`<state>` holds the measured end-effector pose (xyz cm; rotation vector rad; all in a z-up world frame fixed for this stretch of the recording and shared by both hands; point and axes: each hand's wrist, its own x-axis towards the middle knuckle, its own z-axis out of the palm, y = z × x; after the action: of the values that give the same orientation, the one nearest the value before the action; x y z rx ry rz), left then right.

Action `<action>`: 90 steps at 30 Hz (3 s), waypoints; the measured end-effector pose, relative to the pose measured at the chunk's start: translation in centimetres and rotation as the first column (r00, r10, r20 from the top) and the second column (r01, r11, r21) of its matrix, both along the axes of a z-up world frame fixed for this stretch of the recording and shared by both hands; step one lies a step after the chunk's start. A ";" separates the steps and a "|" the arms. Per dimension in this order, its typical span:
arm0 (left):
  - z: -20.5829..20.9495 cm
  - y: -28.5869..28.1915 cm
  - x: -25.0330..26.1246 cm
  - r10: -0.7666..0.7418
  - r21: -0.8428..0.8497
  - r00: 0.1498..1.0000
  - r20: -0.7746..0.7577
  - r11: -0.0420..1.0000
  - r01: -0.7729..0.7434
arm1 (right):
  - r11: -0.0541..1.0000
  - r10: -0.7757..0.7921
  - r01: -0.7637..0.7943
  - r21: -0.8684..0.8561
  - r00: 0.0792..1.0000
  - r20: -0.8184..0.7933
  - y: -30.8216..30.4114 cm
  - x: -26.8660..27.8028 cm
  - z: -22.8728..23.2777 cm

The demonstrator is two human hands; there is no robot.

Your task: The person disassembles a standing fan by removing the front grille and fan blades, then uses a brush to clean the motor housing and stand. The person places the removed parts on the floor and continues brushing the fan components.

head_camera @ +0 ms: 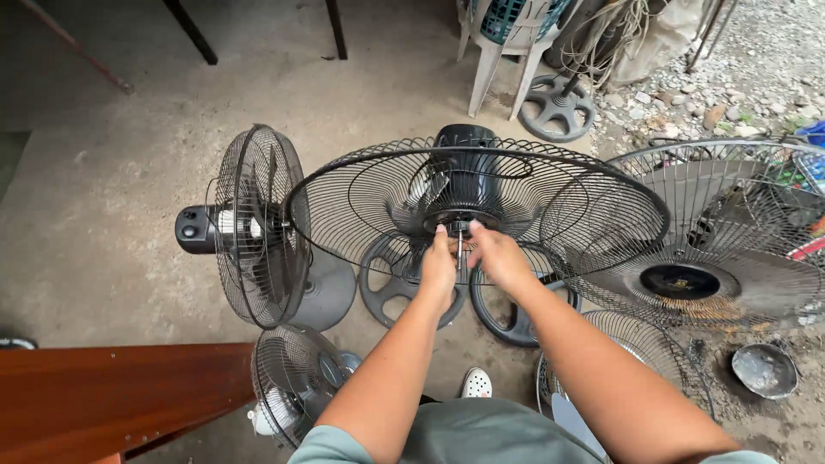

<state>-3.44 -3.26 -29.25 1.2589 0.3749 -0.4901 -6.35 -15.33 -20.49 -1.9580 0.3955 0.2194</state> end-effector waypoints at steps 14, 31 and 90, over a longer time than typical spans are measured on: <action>1.4 0.3 -0.3 -0.072 0.287 0.987 0.144 0.958 0.028 | 0.910 0.075 -0.110 -0.399 0.992 -0.101 -1.2 0.2 -0.2; 6.2 0.5 -0.1 -0.155 0.703 0.973 0.170 0.711 -0.009 | 0.931 0.077 -0.006 -0.365 0.981 0.181 0.9 1.7 -1.8; 10.5 3.0 0.1 -0.129 0.849 0.990 0.053 0.528 0.023 | -0.053 0.345 0.056 0.997 0.938 -0.034 0.3 3.1 -6.7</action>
<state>-3.32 -0.29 -18.79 2.2790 0.4902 -0.2923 -3.28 -15.00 -27.16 -0.3585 0.0666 0.7271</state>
